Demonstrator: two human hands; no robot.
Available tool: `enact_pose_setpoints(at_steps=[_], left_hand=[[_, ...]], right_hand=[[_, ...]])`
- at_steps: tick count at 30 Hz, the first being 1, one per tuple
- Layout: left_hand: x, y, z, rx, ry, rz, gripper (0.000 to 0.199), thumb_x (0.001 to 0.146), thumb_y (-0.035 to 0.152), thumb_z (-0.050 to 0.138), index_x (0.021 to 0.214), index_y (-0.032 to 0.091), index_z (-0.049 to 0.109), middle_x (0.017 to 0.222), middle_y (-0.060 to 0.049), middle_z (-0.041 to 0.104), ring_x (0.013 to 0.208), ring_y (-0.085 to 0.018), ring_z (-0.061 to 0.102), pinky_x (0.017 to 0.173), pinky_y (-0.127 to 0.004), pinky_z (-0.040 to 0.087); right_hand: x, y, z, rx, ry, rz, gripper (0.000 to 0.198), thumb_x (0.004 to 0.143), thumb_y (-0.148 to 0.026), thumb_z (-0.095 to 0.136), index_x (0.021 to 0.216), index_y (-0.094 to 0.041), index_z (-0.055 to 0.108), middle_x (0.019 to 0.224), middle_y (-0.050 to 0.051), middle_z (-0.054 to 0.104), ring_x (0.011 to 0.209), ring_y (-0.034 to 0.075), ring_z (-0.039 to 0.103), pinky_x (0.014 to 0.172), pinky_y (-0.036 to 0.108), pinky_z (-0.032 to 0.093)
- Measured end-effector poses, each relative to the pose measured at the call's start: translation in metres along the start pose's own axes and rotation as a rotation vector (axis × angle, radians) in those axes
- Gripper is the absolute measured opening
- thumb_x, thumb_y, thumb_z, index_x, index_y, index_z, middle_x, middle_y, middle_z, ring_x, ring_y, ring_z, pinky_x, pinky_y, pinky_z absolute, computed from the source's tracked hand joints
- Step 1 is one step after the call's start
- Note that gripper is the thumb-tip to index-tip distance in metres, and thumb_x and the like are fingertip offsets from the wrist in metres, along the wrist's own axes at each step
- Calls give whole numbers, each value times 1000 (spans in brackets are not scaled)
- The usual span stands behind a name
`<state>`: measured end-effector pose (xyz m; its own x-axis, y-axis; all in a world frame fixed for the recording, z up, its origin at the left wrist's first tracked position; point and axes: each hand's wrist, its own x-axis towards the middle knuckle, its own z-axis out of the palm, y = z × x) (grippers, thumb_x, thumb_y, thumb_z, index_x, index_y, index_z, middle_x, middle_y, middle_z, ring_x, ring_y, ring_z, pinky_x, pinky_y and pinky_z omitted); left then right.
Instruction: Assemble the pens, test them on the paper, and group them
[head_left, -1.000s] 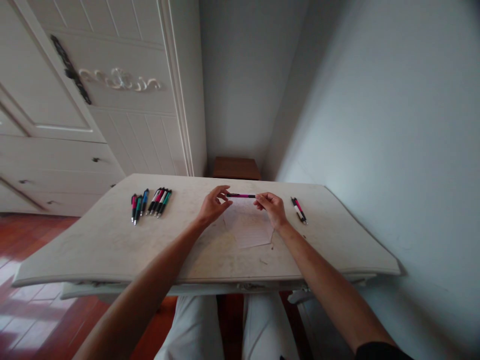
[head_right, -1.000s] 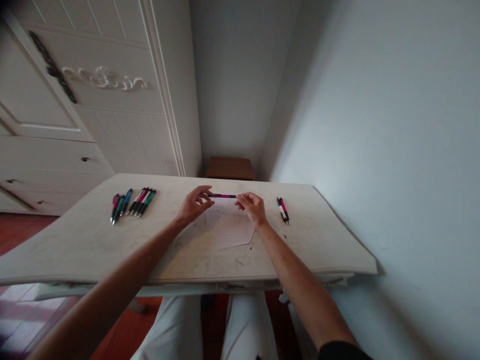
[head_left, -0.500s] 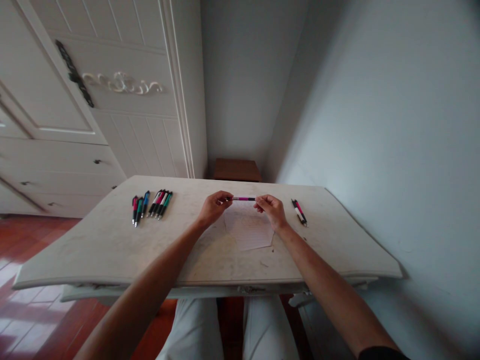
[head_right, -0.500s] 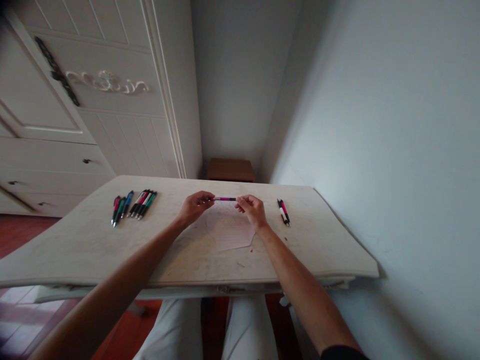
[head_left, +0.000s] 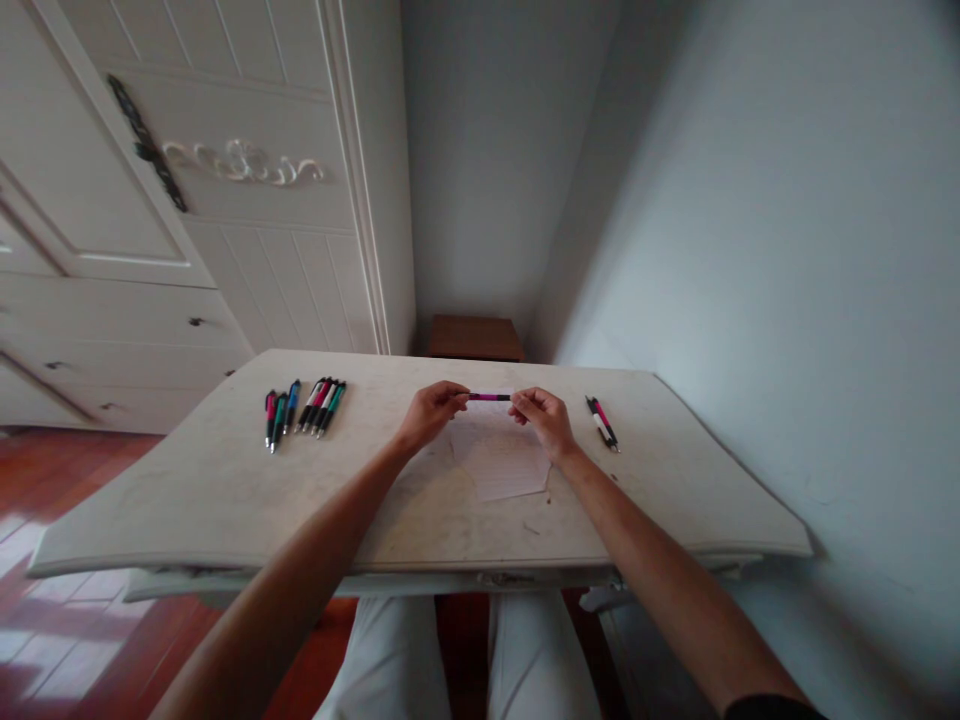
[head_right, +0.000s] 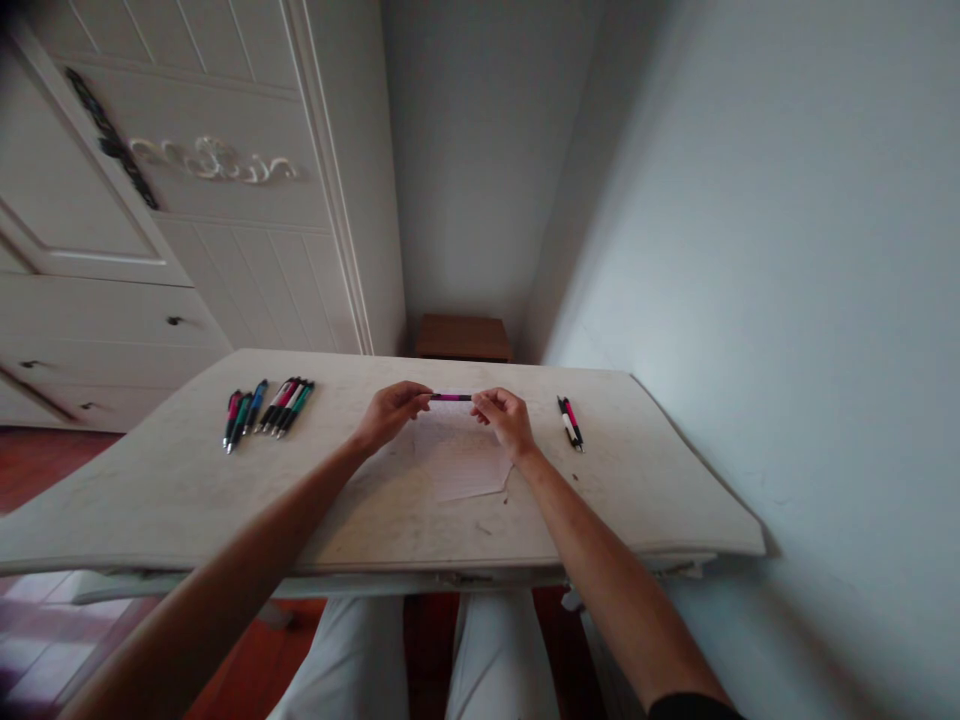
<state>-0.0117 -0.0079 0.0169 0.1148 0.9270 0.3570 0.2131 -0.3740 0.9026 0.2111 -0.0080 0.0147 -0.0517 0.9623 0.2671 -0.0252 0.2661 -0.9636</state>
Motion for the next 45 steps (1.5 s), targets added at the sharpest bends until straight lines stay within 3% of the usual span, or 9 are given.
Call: enact_pose_setpoints(at_steps=[6, 10, 13, 16, 23, 29, 38, 45], left_hand=[[-3, 12, -4, -71, 0, -45, 38, 67, 37, 76, 98, 15, 71, 72, -2, 67, 63, -13, 57, 57, -24, 44], [-2, 15, -6, -167, 61, -92, 53, 72, 48, 73, 113, 15, 66, 85, -5, 69, 69, -14, 61, 62, -25, 46], [0, 11, -6, -140, 51, -126, 50, 79, 60, 60, 96, 13, 70, 71, -5, 67, 58, -12, 56, 55, -24, 42], [1, 8, -7, -120, -24, -111, 46, 78, 60, 63, 77, 13, 69, 63, -4, 64, 53, -11, 51, 52, -23, 40], [2, 6, -5, -146, 72, -23, 40, 71, 52, 73, 80, 14, 68, 69, -5, 69, 62, -13, 58, 63, -27, 48], [3, -1, -6, -116, 45, -35, 39, 69, 49, 74, 83, 14, 69, 73, -7, 72, 66, -17, 64, 67, -31, 52], [4, -6, -10, -14, 15, 1, 36, 69, 50, 72, 81, 15, 71, 67, -5, 71, 61, -16, 62, 60, -28, 50], [4, -8, -12, -24, 20, -21, 42, 66, 54, 74, 83, 15, 70, 74, -6, 72, 67, -17, 63, 65, -29, 51]], right_hand=[[0, -3, 1, -2, 25, 6, 36, 69, -53, 74, 71, -18, 64, 63, 3, 68, 53, 12, 53, 53, 26, 44], [-1, -4, 2, 2, 15, 0, 35, 70, -52, 73, 72, -19, 65, 64, 3, 68, 53, 12, 54, 54, 27, 45], [-1, -3, 2, -5, 16, -5, 35, 70, -53, 72, 72, -19, 64, 64, 3, 68, 54, 13, 54, 55, 27, 45], [0, -2, 2, -2, 14, 0, 34, 70, -51, 73, 72, -19, 64, 63, 3, 67, 53, 12, 53, 54, 27, 44], [-1, -6, 1, 2, -25, -5, 30, 71, -47, 73, 67, -19, 64, 59, 1, 64, 52, 11, 51, 53, 26, 42], [-2, -8, 1, -35, -22, 10, 34, 70, -51, 72, 64, -19, 62, 56, 1, 62, 52, 12, 50, 52, 26, 43], [-6, -6, 0, -185, -85, -42, 42, 75, -59, 66, 60, -21, 56, 49, -1, 56, 47, 12, 48, 48, 25, 38], [-4, -1, 0, -291, -82, -105, 37, 79, -54, 62, 64, -20, 59, 53, -1, 58, 50, 13, 51, 52, 26, 39]])
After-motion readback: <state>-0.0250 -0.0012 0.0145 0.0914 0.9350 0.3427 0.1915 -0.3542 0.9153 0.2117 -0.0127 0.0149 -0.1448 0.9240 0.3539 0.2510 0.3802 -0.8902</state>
